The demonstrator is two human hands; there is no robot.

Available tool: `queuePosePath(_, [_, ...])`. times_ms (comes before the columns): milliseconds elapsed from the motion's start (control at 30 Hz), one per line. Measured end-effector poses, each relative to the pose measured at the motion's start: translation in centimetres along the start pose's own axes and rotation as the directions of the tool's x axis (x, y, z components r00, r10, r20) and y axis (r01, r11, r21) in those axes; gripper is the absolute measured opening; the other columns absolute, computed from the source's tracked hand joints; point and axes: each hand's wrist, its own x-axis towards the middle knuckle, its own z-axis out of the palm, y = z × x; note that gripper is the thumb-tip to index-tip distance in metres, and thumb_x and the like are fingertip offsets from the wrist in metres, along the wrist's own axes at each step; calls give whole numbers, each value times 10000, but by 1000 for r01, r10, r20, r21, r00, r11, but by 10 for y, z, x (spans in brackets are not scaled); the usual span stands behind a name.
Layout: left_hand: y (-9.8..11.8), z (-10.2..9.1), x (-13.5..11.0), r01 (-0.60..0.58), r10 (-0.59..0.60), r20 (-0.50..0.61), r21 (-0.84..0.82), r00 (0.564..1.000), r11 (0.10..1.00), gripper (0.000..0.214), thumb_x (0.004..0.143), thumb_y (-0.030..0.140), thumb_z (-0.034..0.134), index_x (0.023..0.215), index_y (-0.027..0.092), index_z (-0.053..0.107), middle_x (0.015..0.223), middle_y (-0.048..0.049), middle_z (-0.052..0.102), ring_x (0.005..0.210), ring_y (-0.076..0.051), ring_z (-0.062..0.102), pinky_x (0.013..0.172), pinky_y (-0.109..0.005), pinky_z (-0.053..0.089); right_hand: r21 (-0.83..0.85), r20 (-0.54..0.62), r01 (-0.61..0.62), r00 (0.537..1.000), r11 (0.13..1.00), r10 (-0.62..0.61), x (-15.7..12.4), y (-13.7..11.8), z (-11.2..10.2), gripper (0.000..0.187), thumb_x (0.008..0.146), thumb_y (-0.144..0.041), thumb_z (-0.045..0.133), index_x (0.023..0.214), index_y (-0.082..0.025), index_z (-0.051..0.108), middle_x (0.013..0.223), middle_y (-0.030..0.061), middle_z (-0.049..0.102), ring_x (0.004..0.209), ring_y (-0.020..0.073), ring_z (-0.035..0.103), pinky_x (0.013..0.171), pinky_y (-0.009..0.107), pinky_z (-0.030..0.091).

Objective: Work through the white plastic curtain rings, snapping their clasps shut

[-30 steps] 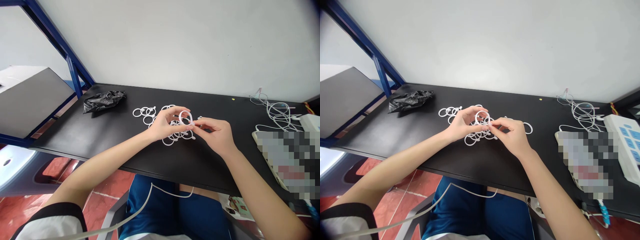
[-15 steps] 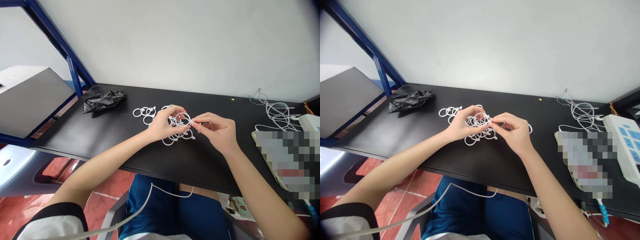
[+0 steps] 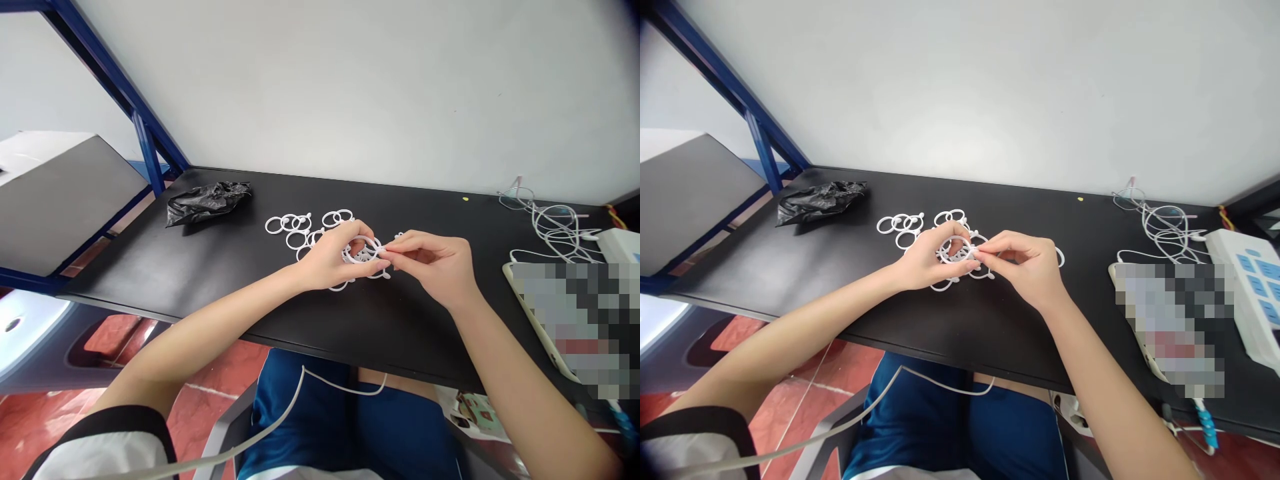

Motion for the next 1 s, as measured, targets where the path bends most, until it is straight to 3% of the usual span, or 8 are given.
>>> queuePosePath(233, [-2,2,-1,15,-14,21,-28,1000,999,256,888,401,609,892,204,446,621,80,390,591,-89,388,613,-235,361,19,20,-6,1000,1000,5,0,-3,0,11,778,-259,798,780,-270,799,790,14,751,668,153,667,542,264,554])
queuePosePath(500, [-6,3,0,-32,32,-8,6,999,999,248,882,375,607,867,209,423,582,103,341,544,-78,353,578,-224,337,-114,-10,78,997,990,-80,-2,-1,3,49,793,-235,780,804,-276,804,796,15,761,711,174,696,587,284,581])
queuePosePath(667, [-7,3,0,-90,95,-42,110,995,990,245,870,376,606,857,210,426,577,101,334,546,-83,347,602,-232,355,-198,-17,171,984,965,-177,-2,-1,4,61,805,-230,768,803,-283,799,797,15,769,703,185,703,614,314,589])
queuePosePath(1000, [-8,2,0,-212,225,-55,177,973,961,206,877,331,614,864,202,453,619,82,359,590,-97,380,643,-242,392,-216,1,208,977,954,-213,-3,-3,3,84,805,-202,764,783,-279,792,770,9,764,689,181,700,614,313,580])
